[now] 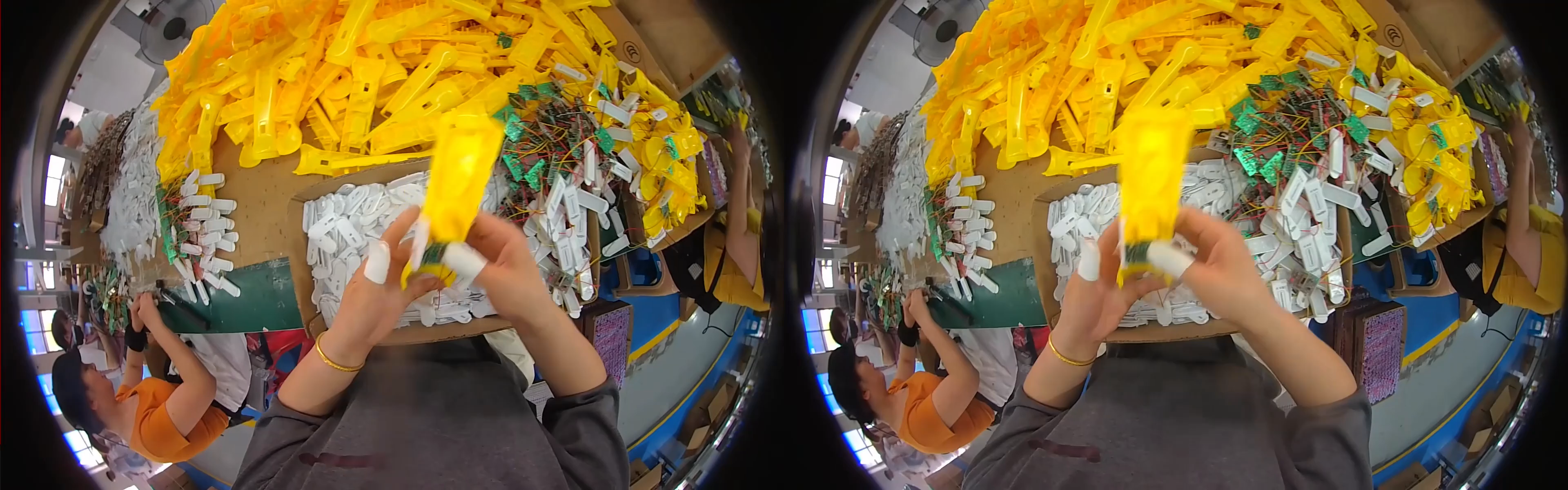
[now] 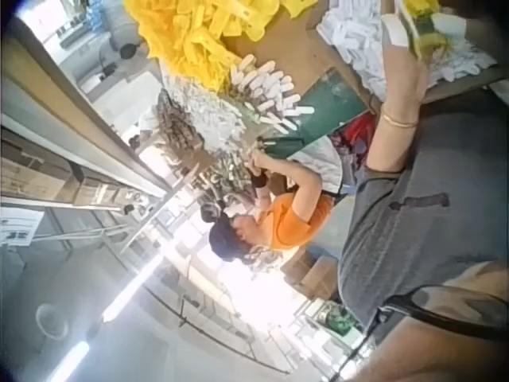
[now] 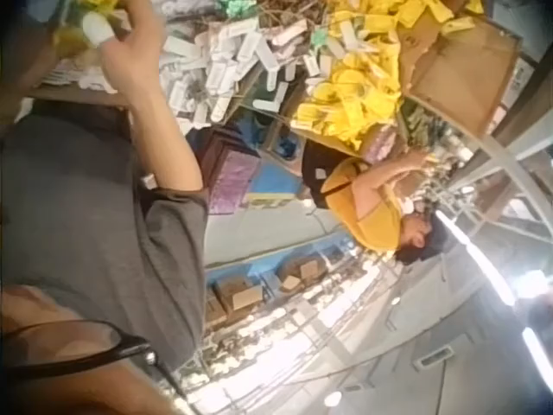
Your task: Assembling small electronic components into yellow plastic housings on a factory assembly line.
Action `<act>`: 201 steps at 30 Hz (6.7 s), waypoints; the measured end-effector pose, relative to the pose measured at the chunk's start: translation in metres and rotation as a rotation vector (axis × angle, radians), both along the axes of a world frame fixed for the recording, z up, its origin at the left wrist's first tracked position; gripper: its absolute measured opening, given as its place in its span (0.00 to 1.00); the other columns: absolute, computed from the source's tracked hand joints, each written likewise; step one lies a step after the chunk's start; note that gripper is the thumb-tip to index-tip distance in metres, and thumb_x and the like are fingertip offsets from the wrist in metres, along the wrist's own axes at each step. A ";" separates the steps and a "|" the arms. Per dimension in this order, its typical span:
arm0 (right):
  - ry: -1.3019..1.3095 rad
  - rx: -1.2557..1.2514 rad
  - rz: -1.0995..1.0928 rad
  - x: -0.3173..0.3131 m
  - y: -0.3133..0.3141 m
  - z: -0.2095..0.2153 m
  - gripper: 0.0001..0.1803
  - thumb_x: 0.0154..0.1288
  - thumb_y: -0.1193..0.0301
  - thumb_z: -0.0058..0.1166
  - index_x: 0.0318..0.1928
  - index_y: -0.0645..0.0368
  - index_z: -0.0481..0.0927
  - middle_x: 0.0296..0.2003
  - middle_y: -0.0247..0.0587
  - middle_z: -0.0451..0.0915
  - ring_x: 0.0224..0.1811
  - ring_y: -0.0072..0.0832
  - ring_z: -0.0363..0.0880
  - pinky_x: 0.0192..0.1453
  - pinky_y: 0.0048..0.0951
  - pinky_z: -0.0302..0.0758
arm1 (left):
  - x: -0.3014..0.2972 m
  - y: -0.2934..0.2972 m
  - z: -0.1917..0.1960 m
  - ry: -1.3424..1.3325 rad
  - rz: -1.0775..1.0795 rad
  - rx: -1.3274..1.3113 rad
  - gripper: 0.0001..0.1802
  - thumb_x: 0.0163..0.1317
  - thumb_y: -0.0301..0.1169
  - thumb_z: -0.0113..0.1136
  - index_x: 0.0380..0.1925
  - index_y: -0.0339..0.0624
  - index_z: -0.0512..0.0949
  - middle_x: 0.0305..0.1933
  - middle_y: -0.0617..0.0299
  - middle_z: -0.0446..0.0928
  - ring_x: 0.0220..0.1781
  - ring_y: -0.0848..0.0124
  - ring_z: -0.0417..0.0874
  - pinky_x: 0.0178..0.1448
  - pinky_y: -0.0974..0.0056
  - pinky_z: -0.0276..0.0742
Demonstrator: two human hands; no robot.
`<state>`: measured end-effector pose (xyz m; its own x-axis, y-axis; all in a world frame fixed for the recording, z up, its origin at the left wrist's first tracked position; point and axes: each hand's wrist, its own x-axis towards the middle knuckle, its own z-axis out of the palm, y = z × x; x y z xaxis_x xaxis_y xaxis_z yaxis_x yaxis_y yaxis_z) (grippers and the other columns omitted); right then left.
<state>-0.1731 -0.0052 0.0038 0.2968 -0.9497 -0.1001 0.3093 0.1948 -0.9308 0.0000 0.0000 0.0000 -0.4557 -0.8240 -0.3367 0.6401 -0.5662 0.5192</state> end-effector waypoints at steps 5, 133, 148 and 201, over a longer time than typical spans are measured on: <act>-0.096 -0.088 -0.370 -0.019 -0.020 0.016 0.20 0.65 0.75 0.45 0.57 0.63 0.65 0.49 0.43 0.75 0.50 0.27 0.75 0.52 0.29 0.74 | -0.025 0.004 0.004 -0.636 -0.090 -0.578 0.38 0.53 0.19 0.55 0.64 0.41 0.52 0.60 0.49 0.63 0.52 0.65 0.76 0.45 0.68 0.75; 1.126 -0.862 -0.194 0.037 0.014 -0.012 0.32 0.35 0.86 0.50 0.49 0.59 0.76 0.23 0.40 0.67 0.26 0.35 0.67 0.29 0.31 0.68 | 0.016 0.027 -0.011 -0.681 0.353 -0.291 0.32 0.47 0.16 0.59 0.53 0.37 0.60 0.40 0.56 0.78 0.41 0.72 0.79 0.45 0.71 0.73; 0.852 -0.764 -0.397 0.029 0.013 -0.020 0.22 0.36 0.82 0.61 0.39 0.61 0.77 0.22 0.37 0.74 0.22 0.28 0.73 0.26 0.26 0.71 | 0.005 0.037 0.005 -0.624 -0.099 -0.801 0.35 0.43 0.16 0.61 0.54 0.39 0.58 0.33 0.57 0.76 0.35 0.71 0.78 0.41 0.69 0.73; 0.692 -0.820 -0.020 0.033 0.001 0.001 0.20 0.30 0.84 0.56 0.33 0.58 0.79 0.17 0.33 0.71 0.19 0.26 0.69 0.21 0.27 0.66 | 0.005 0.035 -0.022 -0.199 0.243 0.008 0.23 0.68 0.48 0.40 0.49 0.40 0.68 0.45 0.60 0.75 0.43 0.69 0.79 0.46 0.64 0.76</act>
